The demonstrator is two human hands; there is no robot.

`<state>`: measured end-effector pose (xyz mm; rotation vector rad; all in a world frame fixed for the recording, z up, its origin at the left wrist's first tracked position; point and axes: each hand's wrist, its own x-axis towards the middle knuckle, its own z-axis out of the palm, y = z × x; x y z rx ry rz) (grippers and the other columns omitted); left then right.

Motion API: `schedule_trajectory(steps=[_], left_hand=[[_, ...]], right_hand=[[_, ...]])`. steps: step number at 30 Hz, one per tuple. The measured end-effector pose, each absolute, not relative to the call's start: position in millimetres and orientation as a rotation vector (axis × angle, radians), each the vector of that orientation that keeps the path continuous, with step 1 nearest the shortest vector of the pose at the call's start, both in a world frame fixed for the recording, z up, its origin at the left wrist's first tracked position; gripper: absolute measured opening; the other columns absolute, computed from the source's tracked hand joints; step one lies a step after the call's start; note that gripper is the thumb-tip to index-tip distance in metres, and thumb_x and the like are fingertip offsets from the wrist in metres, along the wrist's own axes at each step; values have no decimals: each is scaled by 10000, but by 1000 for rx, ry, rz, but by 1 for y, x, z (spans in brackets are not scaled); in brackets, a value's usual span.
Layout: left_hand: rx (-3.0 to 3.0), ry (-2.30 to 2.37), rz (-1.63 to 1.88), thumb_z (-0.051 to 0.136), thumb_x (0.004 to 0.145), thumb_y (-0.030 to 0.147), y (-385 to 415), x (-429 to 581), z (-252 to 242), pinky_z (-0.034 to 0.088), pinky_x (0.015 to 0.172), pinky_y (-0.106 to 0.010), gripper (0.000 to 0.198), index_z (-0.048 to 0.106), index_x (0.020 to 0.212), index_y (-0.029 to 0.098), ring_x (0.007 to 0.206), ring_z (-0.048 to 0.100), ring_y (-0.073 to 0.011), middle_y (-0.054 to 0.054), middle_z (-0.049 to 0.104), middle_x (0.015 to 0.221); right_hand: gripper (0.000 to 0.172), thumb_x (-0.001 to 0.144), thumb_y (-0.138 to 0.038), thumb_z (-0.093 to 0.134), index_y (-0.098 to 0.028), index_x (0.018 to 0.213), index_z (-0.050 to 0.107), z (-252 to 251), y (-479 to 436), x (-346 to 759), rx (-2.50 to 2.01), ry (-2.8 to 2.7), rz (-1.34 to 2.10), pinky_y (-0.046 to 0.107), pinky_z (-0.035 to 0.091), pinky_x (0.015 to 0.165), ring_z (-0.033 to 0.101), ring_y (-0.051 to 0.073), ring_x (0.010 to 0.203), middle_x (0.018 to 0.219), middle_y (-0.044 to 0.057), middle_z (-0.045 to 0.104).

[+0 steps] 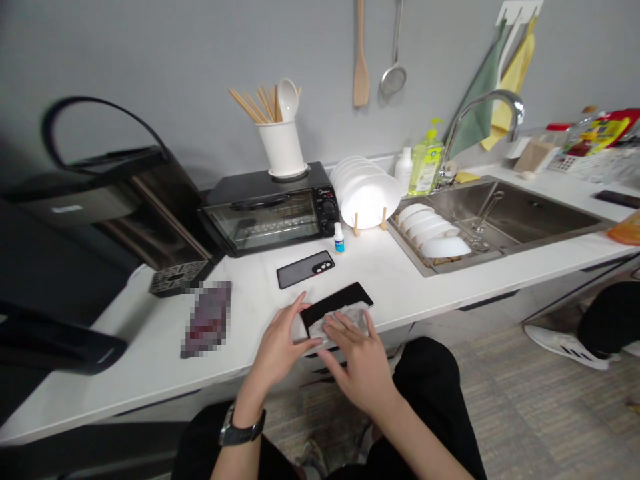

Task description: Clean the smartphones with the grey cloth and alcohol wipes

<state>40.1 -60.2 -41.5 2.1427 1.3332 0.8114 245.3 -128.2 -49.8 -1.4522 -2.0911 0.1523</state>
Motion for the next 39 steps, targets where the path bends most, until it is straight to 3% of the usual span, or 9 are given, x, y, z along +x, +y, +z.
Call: schedule_trajectory(steps=[7,13,17,21,25,30,36,39], left_hand=[[2130,1341,800,846,787,234,-60,41,-38,448,1125,-478,959,332,1590,341,1280,579,-281,-49,646,1375],[2159,1300,811,723,825,128,-59,38,-43,448,1134,-462,883,333,1598,304,1323,555,-270,-89,590,1457],[2160,1330,797,772,810,164,-60,39,-40,457,1124,-460,933,312,1601,342,1298,567,-268,-62,607,1428],[2167,1336,788,839,793,260,-60,41,-37,463,1112,-476,962,316,1596,353,1270,582,-284,-49,638,1369],[2156,1336,783,816,812,247,-60,41,-38,455,1117,-488,940,308,1597,343,1269,578,-284,-52,634,1367],[2180,1305,793,715,864,165,-60,39,-41,445,1139,-485,873,286,1609,319,1321,544,-279,-89,576,1434],[2115,1335,803,785,824,176,-62,40,-40,460,1146,-445,982,242,1613,391,1351,553,-268,-66,431,1571],[2130,1349,809,838,807,241,-63,42,-39,440,1167,-464,1005,252,1607,402,1370,542,-280,-58,455,1566]], right_hand=[[496,1051,-487,511,-196,1444,589,-56,-81,264,-1665,-1892,-78,685,237,1217,524,357,1415,1483,126,599],[584,1003,-516,590,-168,1471,561,-48,-106,201,-1364,-2097,133,577,287,1248,498,312,1443,1489,125,597],[460,1049,-453,520,-248,1457,576,-49,-127,220,-1354,-2119,228,579,240,1266,518,271,1431,1471,83,621],[400,1081,-399,457,-279,1440,588,-55,-114,266,-1555,-1974,104,613,225,1251,500,279,1446,1491,72,602],[483,1062,-469,495,-199,1455,575,-57,-85,264,-1655,-1873,-24,659,212,1234,483,344,1450,1503,121,583],[589,1027,-516,549,-137,1477,550,-51,-90,206,-1410,-2064,120,594,256,1252,473,326,1461,1508,149,571],[481,1058,-410,509,-258,1514,518,-52,-127,231,-1361,-2175,176,586,259,1259,506,269,1442,1502,84,589],[443,1077,-386,464,-276,1501,531,-57,-116,269,-1523,-2088,51,597,260,1247,491,275,1453,1520,71,571]])
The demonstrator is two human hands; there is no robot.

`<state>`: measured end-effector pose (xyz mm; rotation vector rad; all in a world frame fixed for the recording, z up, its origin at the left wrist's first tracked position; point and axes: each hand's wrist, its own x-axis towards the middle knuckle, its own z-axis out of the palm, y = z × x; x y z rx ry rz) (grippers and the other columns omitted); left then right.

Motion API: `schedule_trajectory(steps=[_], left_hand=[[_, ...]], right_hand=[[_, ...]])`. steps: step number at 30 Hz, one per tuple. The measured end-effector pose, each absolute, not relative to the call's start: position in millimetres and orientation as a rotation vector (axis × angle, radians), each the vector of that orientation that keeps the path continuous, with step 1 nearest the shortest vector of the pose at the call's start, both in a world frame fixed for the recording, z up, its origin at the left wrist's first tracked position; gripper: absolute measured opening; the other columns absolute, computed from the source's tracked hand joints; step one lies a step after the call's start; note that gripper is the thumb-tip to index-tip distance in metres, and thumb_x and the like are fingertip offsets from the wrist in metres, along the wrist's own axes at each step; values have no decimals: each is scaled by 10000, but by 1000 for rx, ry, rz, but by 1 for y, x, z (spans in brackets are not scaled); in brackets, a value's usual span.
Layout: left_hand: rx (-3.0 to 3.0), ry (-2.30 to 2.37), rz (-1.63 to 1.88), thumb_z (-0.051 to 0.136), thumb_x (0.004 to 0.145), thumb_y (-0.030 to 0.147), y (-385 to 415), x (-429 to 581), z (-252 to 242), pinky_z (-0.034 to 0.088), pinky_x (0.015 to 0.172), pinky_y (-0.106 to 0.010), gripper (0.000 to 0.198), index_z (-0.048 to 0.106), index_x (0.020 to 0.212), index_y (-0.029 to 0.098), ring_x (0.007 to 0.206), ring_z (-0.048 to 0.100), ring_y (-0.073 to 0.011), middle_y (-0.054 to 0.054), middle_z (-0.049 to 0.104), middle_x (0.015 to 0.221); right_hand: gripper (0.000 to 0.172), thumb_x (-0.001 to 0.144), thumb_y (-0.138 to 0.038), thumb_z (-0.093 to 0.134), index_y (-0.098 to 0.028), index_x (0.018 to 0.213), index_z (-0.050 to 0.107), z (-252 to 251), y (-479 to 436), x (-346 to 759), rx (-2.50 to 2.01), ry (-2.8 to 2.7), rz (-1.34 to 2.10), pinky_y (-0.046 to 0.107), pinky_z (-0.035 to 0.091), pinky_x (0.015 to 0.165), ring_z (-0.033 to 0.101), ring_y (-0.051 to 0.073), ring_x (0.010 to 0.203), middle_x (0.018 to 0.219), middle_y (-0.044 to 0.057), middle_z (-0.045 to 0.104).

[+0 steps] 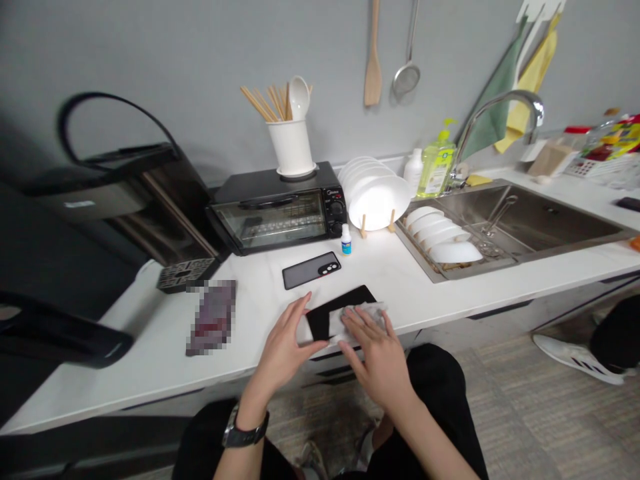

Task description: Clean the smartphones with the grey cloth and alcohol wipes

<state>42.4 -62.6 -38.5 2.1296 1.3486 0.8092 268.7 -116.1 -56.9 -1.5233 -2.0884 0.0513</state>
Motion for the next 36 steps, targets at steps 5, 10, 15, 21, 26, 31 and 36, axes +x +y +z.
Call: schedule_trajectory(steps=[5,10,15,21,26,31,36], left_hand=[[2141,1342,811,822,820,236,-61,42,-40,428,1178,-485,975,261,1605,378,1388,524,-284,-66,478,1560],[2176,1317,800,704,820,101,-60,41,-43,422,1188,-467,924,281,1612,317,1418,492,-279,-96,463,1569],[2180,1320,780,757,817,163,-63,42,-40,416,1195,-468,978,239,1628,337,1437,475,-283,-82,446,1591],[2170,1318,785,832,812,291,-64,42,-40,409,1193,-512,1001,246,1621,363,1441,478,-311,-82,451,1603],[2184,1301,799,780,839,249,-61,40,-43,416,1183,-505,948,252,1622,332,1428,487,-300,-93,465,1595],[2213,1292,781,739,830,156,-61,41,-43,414,1186,-498,953,240,1629,299,1437,473,-292,-106,475,1589],[2186,1294,804,798,833,272,-62,42,-41,414,1179,-531,982,227,1629,341,1422,497,-311,-100,491,1575]], right_hand=[[505,1056,-469,506,-182,1468,563,-57,-81,266,-1646,-1953,-67,650,266,1219,490,347,1445,1506,127,577],[635,1001,-521,590,-159,1516,507,-46,-98,208,-1310,-2187,140,577,292,1245,464,316,1468,1515,132,570],[516,1057,-435,499,-249,1537,481,-50,-122,232,-1272,-2289,198,561,304,1245,468,264,1470,1539,78,553],[483,1080,-424,436,-256,1528,504,-63,-90,292,-1592,-2033,-76,626,300,1218,499,310,1444,1531,94,558],[617,1025,-525,541,-165,1525,504,-56,-89,238,-1475,-2103,-43,628,268,1239,451,354,1472,1537,136,544],[582,1025,-502,551,-211,1526,502,-50,-110,218,-1242,-2282,145,547,290,1257,482,276,1459,1512,104,580],[486,1080,-416,449,-229,1525,508,-58,-93,263,-1566,-2036,-60,604,298,1224,488,300,1454,1523,114,564]])
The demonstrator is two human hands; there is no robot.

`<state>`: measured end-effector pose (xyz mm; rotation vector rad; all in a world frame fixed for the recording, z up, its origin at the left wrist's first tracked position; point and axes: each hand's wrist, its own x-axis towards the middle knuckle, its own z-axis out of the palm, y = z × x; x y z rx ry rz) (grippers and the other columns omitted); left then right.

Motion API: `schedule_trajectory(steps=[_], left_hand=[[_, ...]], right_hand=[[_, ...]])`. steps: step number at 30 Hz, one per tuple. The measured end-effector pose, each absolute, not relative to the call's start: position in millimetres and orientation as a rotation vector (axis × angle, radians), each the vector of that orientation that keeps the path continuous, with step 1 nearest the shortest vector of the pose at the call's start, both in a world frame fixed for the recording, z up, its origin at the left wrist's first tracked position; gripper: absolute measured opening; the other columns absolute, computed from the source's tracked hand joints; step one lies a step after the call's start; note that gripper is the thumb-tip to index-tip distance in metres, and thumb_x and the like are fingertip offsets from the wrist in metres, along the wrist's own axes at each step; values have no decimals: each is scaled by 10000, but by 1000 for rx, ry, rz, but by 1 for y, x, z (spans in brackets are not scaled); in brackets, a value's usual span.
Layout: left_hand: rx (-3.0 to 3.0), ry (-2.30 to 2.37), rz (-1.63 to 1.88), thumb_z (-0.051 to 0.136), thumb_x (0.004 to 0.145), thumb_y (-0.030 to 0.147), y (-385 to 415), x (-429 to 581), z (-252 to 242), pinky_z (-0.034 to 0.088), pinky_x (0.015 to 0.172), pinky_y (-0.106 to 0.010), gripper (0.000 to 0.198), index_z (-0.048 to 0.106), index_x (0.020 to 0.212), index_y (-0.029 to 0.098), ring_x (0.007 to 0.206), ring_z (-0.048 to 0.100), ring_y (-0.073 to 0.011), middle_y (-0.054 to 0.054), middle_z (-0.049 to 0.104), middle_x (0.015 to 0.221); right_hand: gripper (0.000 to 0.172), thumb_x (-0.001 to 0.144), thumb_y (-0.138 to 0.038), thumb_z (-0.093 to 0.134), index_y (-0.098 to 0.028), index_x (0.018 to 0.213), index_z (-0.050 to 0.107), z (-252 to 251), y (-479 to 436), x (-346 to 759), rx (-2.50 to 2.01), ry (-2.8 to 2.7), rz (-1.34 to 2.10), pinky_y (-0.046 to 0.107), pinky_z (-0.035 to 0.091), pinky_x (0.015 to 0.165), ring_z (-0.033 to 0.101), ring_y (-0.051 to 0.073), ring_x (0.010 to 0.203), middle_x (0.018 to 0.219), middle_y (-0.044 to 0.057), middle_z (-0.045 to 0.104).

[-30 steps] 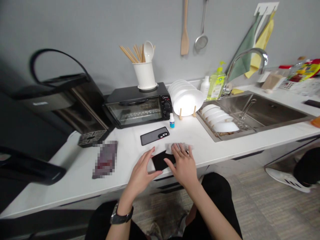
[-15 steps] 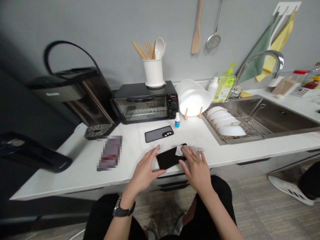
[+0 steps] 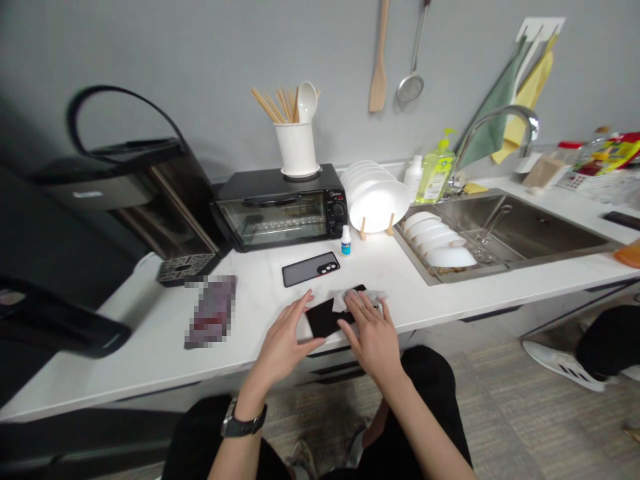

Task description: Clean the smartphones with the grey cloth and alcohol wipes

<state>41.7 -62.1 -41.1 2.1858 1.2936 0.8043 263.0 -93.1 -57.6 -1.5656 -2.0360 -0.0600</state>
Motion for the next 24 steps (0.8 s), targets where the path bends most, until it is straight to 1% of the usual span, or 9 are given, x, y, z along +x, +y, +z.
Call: schedule_trajectory(steps=[3,6,8,10,13,15,17,20,24], left_hand=[[2189,1296,815,785,846,275,-61,41,-42,423,1170,-527,960,229,1625,348,1407,511,-306,-94,497,1569],[2218,1276,802,748,851,200,-60,41,-44,431,1163,-509,929,245,1621,335,1402,509,-294,-94,497,1569],[2230,1272,791,736,842,160,-60,41,-44,433,1161,-496,934,247,1621,326,1403,505,-285,-90,498,1568],[2219,1288,795,762,833,181,-61,41,-44,436,1156,-488,955,243,1622,327,1397,508,-284,-85,506,1559],[2188,1293,805,810,822,247,-63,42,-41,446,1137,-483,990,239,1626,342,1343,547,-286,-76,574,1483],[2181,1273,808,816,821,249,-64,43,-39,447,1129,-481,997,238,1627,354,1308,563,-283,-63,616,1427],[2176,1262,813,814,819,236,-64,43,-38,443,1128,-478,1002,236,1627,364,1299,559,-280,-53,628,1411],[2156,1277,814,805,825,224,-64,43,-38,445,1125,-475,1009,218,1633,368,1297,551,-277,-49,624,1411],[2167,1263,787,767,833,164,-64,42,-40,465,1103,-456,1007,199,1642,354,1289,544,-268,-58,620,1404]], right_hand=[[548,1053,-484,500,-191,1517,519,-58,-90,253,-1620,-1964,-95,625,301,1216,470,337,1463,1525,141,555],[669,1002,-563,572,-167,1534,489,-53,-103,225,-1427,-2122,50,588,284,1245,443,322,1483,1539,134,542],[614,1024,-525,548,-196,1539,481,-52,-115,217,-1313,-2204,154,560,271,1260,450,282,1482,1535,102,554],[507,1065,-438,486,-245,1534,486,-53,-125,227,-1305,-2219,193,556,266,1262,466,251,1472,1532,72,561],[443,1093,-357,414,-284,1523,497,-61,-124,263,-1447,-2125,98,575,270,1248,474,245,1467,1537,55,555],[439,1097,-367,405,-261,1509,515,-64,-112,284,-1567,-2019,-14,597,276,1234,478,268,1463,1535,67,555],[450,1093,-397,417,-215,1484,545,-65,-97,290,-1645,-1949,-96,620,294,1215,496,308,1446,1525,96,563],[495,1074,-446,465,-156,1460,570,-62,-84,268,-1644,-1956,-131,638,308,1199,506,356,1430,1501,138,579],[539,1058,-453,505,-140,1497,527,-56,-101,223,-1432,-2151,-8,569,317,1222,483,318,1454,1531,131,550]])
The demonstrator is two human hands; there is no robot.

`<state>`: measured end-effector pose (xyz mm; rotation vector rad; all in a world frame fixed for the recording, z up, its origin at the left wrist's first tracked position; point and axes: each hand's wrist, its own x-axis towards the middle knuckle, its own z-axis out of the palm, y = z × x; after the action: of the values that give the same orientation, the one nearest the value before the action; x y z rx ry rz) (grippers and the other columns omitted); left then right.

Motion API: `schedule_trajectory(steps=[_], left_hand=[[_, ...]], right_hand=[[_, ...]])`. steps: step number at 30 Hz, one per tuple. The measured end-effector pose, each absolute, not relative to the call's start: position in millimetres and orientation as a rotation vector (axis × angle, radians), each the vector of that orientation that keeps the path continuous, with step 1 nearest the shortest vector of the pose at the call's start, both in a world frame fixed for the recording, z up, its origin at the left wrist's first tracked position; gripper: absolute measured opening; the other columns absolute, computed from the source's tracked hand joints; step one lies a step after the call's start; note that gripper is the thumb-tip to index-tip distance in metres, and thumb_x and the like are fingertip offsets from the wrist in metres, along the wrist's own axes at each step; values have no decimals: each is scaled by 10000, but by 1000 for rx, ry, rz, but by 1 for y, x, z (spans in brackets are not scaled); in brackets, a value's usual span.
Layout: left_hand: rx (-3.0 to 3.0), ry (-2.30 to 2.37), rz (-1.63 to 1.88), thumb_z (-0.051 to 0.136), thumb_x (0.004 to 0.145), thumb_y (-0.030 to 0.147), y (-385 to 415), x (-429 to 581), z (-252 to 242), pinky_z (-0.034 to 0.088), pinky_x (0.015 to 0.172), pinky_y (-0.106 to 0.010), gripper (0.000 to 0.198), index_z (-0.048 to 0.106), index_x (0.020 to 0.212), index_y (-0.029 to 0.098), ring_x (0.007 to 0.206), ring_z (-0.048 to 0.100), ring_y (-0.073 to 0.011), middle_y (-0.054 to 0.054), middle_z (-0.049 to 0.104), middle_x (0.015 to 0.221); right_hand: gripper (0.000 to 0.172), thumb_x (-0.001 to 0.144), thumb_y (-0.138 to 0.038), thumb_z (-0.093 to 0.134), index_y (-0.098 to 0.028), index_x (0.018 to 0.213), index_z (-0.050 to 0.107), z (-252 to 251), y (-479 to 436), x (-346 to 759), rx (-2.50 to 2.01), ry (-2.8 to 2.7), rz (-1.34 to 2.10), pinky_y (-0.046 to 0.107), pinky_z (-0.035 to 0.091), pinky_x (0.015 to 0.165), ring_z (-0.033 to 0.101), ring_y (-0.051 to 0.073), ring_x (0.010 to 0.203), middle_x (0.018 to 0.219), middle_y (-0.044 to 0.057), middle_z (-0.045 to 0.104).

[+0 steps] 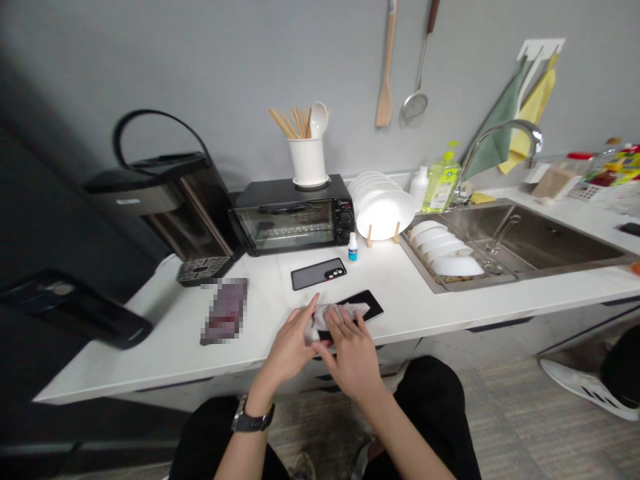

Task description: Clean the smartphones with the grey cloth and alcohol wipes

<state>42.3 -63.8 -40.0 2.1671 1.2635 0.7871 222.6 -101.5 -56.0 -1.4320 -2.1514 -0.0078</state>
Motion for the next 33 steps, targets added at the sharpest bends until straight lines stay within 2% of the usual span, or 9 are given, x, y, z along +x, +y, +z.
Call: schedule_trajectory(steps=[3,7,13,17,20,25,29,33], left_hand=[[2176,1252,779,764,822,132,-63,42,-41,461,1107,-444,1033,182,1644,362,1306,531,-261,-50,611,1422],[2169,1267,797,812,820,202,-63,42,-39,440,1126,-467,1048,184,1641,376,1300,544,-276,-47,615,1421],[2163,1262,786,806,825,218,-63,42,-38,429,1137,-473,1019,210,1638,363,1297,550,-276,-56,616,1423],[2169,1259,772,728,839,139,-62,41,-41,444,1128,-461,999,178,1650,331,1310,526,-270,-75,572,1484],[2182,1231,755,707,832,102,-62,40,-43,457,1112,-460,1011,161,1654,322,1308,522,-271,-76,577,1478],[2157,1237,814,822,811,223,-63,41,-42,448,1117,-470,1051,189,1642,338,1296,537,-281,-54,619,1423],[2161,1230,824,837,810,261,-64,41,-41,453,1110,-471,1043,207,1637,342,1289,545,-283,-51,625,1417],[2186,1233,828,776,830,182,-63,40,-45,457,1114,-472,1016,187,1645,330,1304,534,-281,-57,615,1433]], right_hand=[[502,1073,-398,475,-196,1533,485,-58,-124,221,-1342,-2237,59,540,303,1239,478,268,1462,1555,89,528],[454,1096,-313,400,-282,1544,467,-66,-129,261,-1482,-2122,-3,529,306,1236,461,236,1476,1558,38,526],[449,1101,-390,401,-192,1470,562,-64,-84,264,-1676,-1925,-126,597,332,1195,510,312,1434,1504,109,582],[480,1087,-397,439,-155,1489,539,-57,-86,212,-1531,-2064,-60,575,350,1197,493,316,1448,1524,127,556],[529,1080,-404,455,-175,1556,452,-59,-114,203,-1401,-2225,-12,559,321,1229,463,289,1473,1577,105,493],[488,1093,-360,411,-293,1576,423,-71,-127,265,-1526,-2172,-56,567,334,1221,450,260,1484,1570,49,510],[496,1076,-432,446,-248,1534,494,-71,-98,283,-1642,-2015,-153,618,351,1194,462,311,1471,1539,89,546],[564,1039,-459,525,-201,1539,488,-64,-92,236,-1515,-2093,-110,604,358,1201,480,323,1458,1537,119,544]])
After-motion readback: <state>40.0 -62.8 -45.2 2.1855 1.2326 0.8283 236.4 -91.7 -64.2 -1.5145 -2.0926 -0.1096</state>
